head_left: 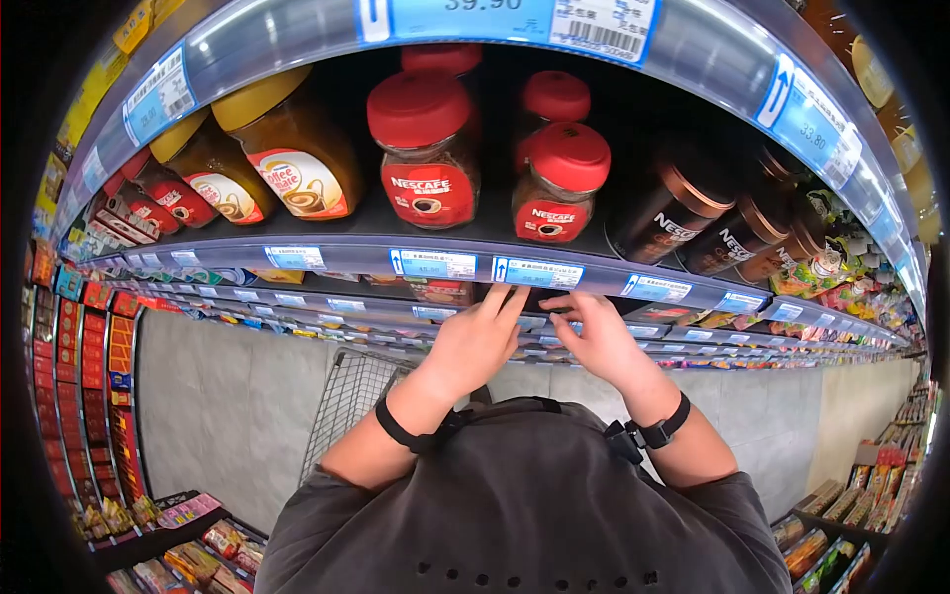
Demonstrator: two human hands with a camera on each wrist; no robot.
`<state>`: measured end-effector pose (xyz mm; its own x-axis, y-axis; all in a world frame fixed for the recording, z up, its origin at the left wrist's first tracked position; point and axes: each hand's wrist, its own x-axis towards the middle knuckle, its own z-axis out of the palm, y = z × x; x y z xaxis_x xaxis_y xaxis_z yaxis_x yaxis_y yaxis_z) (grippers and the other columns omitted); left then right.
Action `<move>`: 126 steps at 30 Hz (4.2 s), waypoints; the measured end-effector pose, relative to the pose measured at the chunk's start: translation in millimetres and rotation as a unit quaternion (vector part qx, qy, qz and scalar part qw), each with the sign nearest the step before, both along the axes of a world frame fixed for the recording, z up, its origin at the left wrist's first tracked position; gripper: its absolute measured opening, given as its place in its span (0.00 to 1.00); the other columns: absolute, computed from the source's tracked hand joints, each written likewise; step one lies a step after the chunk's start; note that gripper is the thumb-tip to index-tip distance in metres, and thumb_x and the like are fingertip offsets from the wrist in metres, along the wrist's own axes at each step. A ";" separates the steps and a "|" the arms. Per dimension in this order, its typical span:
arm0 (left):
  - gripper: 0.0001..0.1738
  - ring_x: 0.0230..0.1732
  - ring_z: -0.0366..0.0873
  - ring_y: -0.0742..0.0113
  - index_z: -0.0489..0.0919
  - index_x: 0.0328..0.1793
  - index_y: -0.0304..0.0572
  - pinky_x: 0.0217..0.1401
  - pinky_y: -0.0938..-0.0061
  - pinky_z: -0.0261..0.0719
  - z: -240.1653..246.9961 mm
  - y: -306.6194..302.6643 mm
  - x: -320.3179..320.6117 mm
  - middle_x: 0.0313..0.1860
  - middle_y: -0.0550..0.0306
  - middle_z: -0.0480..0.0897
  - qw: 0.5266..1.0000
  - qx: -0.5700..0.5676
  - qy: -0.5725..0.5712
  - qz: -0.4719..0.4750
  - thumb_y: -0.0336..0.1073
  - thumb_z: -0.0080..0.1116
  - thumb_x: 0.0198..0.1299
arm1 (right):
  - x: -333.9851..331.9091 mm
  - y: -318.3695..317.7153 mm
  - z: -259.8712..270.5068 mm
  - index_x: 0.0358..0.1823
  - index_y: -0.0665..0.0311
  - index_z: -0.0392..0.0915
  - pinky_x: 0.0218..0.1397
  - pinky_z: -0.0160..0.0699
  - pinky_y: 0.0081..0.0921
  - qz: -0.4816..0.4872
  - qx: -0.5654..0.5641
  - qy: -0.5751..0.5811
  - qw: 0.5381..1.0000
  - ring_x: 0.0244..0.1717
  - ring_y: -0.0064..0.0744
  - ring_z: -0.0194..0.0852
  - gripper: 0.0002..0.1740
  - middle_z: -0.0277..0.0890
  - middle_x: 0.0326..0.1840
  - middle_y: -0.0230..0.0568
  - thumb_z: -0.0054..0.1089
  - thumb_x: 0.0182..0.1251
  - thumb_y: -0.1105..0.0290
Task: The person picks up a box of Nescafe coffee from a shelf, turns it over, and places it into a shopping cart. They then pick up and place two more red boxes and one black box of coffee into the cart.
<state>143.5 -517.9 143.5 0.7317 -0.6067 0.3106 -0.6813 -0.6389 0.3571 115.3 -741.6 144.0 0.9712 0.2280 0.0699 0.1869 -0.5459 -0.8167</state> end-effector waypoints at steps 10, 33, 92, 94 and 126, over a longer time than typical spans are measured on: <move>0.37 0.53 0.85 0.48 0.69 0.77 0.40 0.45 0.60 0.87 -4.3 10.9 -10.8 0.74 0.43 0.70 0.999 -0.012 0.043 -0.025 0.34 0.65 0.60 | 7.9 14.7 -13.5 0.49 0.72 0.78 0.42 0.86 0.41 -0.084 -0.079 -0.042 0.992 0.38 0.54 0.86 0.14 0.85 0.38 0.54 0.67 0.63 0.77; 0.34 0.45 0.87 0.49 0.73 0.74 0.52 0.43 0.60 0.88 12.1 -2.7 -48.6 0.76 0.54 0.71 0.994 -0.025 0.043 0.102 0.35 0.69 0.61 | -31.0 0.7 5.7 0.59 0.67 0.75 0.47 0.86 0.35 0.001 -0.068 -0.170 0.983 0.47 0.47 0.84 0.23 0.74 0.57 0.47 0.67 0.62 0.80; 0.22 0.28 0.84 0.44 0.80 0.45 0.40 0.33 0.58 0.82 19.1 153.5 -462.6 0.26 0.46 0.84 0.895 -0.127 0.142 0.404 0.51 0.71 0.59 | -248.7 137.1 -72.2 0.65 0.66 0.74 0.48 0.84 0.26 0.448 0.027 0.281 0.848 0.43 0.23 0.81 0.23 0.82 0.56 0.37 0.67 0.72 0.70; 0.22 0.29 0.85 0.43 0.79 0.45 0.39 0.34 0.58 0.82 13.3 174.7 -484.0 0.27 0.44 0.84 0.876 -0.145 0.142 0.438 0.50 0.71 0.60 | -260.1 166.3 -80.7 0.68 0.68 0.71 0.51 0.85 0.27 0.410 0.107 0.363 0.830 0.51 0.27 0.84 0.23 0.81 0.58 0.39 0.63 0.74 0.73; 0.25 0.44 0.88 0.42 0.80 0.49 0.30 0.50 0.58 0.84 -326.8 297.6 -472.4 0.40 0.36 0.87 0.583 -0.259 0.485 0.598 0.48 0.68 0.58 | -271.1 390.8 -424.9 0.57 0.66 0.82 0.49 0.71 0.32 0.237 -0.125 0.642 0.718 0.48 0.30 0.73 0.21 0.81 0.48 0.37 0.57 0.65 0.66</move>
<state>-328.9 -220.3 -183.3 0.5189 0.5086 -0.6871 0.8242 -0.0843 0.5600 -155.8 -350.8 -280.9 0.0069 0.4043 -0.9146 -0.4194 -0.8291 -0.3697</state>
